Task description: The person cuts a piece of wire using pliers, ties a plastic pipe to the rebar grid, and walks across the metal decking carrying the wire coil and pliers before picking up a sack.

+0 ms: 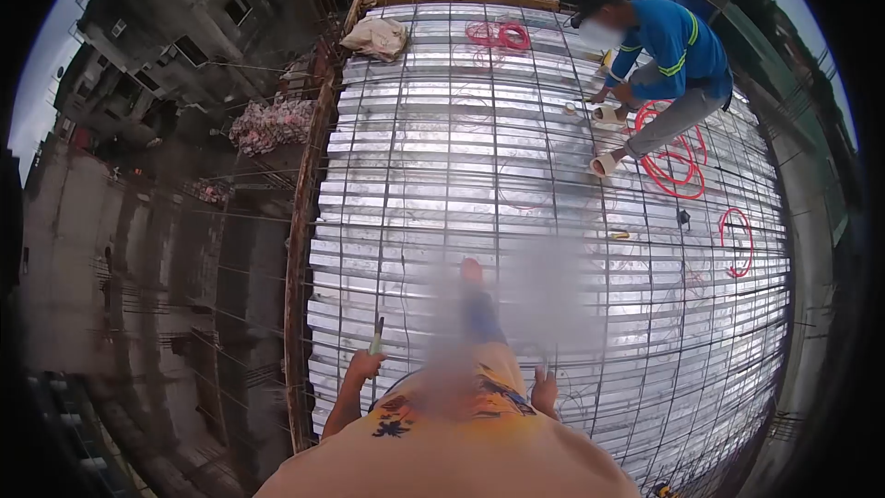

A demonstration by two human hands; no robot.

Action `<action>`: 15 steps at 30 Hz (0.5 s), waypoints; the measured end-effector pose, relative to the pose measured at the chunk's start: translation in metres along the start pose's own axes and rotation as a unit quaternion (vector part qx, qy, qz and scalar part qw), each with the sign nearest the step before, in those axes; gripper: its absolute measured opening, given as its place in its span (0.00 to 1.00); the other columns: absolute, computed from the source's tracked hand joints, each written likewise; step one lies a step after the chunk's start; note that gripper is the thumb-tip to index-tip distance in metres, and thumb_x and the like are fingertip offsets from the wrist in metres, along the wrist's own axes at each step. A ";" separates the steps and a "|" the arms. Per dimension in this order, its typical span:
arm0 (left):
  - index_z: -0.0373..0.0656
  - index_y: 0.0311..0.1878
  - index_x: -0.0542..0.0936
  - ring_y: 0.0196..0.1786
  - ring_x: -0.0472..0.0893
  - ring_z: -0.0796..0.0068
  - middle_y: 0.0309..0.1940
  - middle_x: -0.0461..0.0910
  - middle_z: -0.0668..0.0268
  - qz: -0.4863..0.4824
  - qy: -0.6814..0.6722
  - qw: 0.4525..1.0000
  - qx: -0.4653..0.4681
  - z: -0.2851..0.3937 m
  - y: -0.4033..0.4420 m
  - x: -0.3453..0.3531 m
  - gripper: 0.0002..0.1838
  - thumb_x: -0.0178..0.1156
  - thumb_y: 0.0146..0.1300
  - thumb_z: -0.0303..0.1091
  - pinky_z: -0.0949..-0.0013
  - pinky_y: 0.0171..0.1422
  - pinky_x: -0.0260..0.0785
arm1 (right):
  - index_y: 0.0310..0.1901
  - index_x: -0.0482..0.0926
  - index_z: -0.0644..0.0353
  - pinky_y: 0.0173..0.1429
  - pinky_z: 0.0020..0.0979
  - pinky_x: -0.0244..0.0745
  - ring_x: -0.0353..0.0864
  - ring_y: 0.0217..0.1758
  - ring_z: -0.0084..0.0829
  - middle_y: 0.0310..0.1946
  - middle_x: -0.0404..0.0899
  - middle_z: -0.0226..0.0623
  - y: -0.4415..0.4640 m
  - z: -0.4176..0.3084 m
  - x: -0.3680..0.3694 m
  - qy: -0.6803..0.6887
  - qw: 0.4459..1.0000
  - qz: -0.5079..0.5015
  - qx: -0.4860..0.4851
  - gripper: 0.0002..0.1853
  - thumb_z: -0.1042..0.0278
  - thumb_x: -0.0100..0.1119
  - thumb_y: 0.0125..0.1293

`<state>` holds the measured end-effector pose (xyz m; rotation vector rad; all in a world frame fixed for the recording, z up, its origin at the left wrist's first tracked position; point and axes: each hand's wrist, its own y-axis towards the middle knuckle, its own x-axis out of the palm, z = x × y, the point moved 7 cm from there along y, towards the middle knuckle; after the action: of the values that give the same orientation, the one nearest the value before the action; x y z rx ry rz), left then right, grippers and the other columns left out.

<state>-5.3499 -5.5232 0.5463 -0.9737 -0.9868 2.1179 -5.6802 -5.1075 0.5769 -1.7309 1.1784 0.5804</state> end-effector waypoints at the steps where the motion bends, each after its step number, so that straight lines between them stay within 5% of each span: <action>1: 0.39 0.35 0.82 0.19 0.79 0.69 0.18 0.78 0.60 -0.015 0.146 0.981 0.124 -0.001 0.047 0.009 0.12 0.66 0.51 0.36 0.66 0.22 0.70 | 0.48 0.75 0.68 0.53 0.52 0.68 0.74 0.51 0.65 0.44 0.77 0.65 0.039 -0.023 0.006 0.019 1.000 -0.008 -0.011 0.33 0.37 0.45 0.71; 2: 0.44 0.43 0.85 0.19 0.80 0.66 0.20 0.80 0.57 0.006 0.284 0.926 0.249 0.003 0.086 0.017 0.15 0.64 0.49 0.33 0.65 0.24 0.73 | 0.51 0.74 0.66 0.55 0.50 0.68 0.73 0.54 0.65 0.47 0.77 0.64 0.078 -0.048 0.011 0.037 0.999 -0.016 -0.022 0.32 0.38 0.43 0.72; 3: 0.56 0.48 0.85 0.22 0.80 0.63 0.23 0.82 0.56 -0.057 0.232 0.966 0.103 0.023 0.089 0.007 0.19 0.60 0.51 0.33 0.64 0.28 0.74 | 0.51 0.74 0.66 0.54 0.50 0.68 0.74 0.53 0.64 0.46 0.77 0.64 0.105 -0.067 0.010 0.021 0.998 -0.034 -0.045 0.30 0.40 0.42 0.73; 5: 0.50 0.45 0.86 0.27 0.83 0.62 0.24 0.83 0.55 -0.105 0.269 0.949 0.123 0.146 0.081 -0.013 0.16 0.62 0.53 0.41 0.61 0.35 0.76 | 0.50 0.73 0.65 0.51 0.49 0.68 0.74 0.50 0.64 0.43 0.77 0.63 0.170 -0.142 -0.007 0.035 0.990 -0.023 -0.131 0.26 0.45 0.40 0.75; 6: 0.42 0.39 0.86 0.27 0.83 0.62 0.24 0.83 0.54 -0.080 0.242 0.967 0.025 0.217 0.072 -0.033 0.21 0.66 0.51 0.50 0.60 0.33 0.74 | 0.50 0.73 0.64 0.50 0.49 0.69 0.74 0.49 0.64 0.42 0.77 0.62 0.193 -0.175 -0.020 0.045 0.982 -0.005 -0.184 0.24 0.48 0.38 0.76; 7: 0.34 0.33 0.84 0.26 0.83 0.61 0.22 0.82 0.54 -0.067 0.229 0.971 0.024 0.275 0.072 -0.048 0.29 0.68 0.48 0.58 0.59 0.32 0.73 | 0.50 0.72 0.64 0.50 0.50 0.68 0.74 0.49 0.65 0.42 0.77 0.62 0.188 -0.239 -0.062 0.062 0.983 -0.060 -0.165 0.24 0.48 0.38 0.76; 12: 0.34 0.25 0.78 0.18 0.77 0.68 0.16 0.76 0.61 -0.041 0.284 0.942 0.174 0.569 0.093 -0.117 0.29 0.68 0.52 0.58 0.64 0.23 0.68 | 0.54 0.72 0.65 0.50 0.52 0.67 0.72 0.51 0.66 0.45 0.76 0.63 0.307 -0.357 -0.112 0.002 0.977 -0.030 -0.211 0.24 0.49 0.39 0.76; 15: 0.34 0.22 0.77 0.19 0.77 0.66 0.16 0.76 0.59 0.004 0.351 0.906 0.237 0.726 0.109 -0.153 0.32 0.66 0.51 0.61 0.60 0.26 0.68 | 0.55 0.72 0.67 0.50 0.52 0.67 0.73 0.49 0.65 0.43 0.77 0.64 0.328 -0.405 -0.133 0.053 0.954 0.010 -0.296 0.25 0.51 0.39 0.76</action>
<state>-5.8758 -5.9680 0.8426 -1.3198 -0.1006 1.6629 -6.0768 -5.4395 0.7241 -2.2767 1.1679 0.9328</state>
